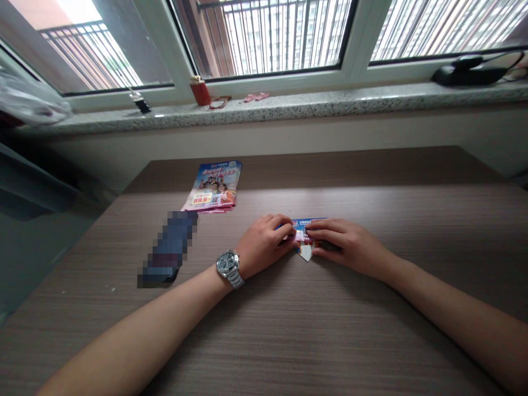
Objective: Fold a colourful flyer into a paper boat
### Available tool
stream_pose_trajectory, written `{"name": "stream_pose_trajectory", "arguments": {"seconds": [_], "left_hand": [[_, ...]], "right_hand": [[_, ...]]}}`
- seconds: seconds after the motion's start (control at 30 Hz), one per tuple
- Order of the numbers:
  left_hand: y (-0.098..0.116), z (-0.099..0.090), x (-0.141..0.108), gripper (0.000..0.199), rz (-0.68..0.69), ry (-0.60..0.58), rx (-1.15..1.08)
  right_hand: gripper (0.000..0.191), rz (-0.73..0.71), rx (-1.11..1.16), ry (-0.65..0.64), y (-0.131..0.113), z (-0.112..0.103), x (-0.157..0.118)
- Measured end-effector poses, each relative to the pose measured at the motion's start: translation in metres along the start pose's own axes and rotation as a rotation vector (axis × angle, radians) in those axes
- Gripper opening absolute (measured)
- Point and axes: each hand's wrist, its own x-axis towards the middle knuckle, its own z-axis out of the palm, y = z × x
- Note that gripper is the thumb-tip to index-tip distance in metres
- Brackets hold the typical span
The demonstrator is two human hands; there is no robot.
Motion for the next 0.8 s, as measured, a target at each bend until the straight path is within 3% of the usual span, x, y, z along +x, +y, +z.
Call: {"name": "stream_pose_trajectory", "arguments": {"seconds": [0.3, 0.8], "left_hand": [[-0.0001, -0.0013, -0.0062, 0.025, 0.061, -0.02, -0.069], [-0.0011, 0.0008, -0.006, 0.025, 0.106, -0.014, -0.079]], "right_hand": [[0.029, 0.024, 0.008, -0.009, -0.0019, -0.0033, -0.0021], [0.035, -0.074, -0.06, -0.037, -0.0004, -0.0034, -0.0042]]}}
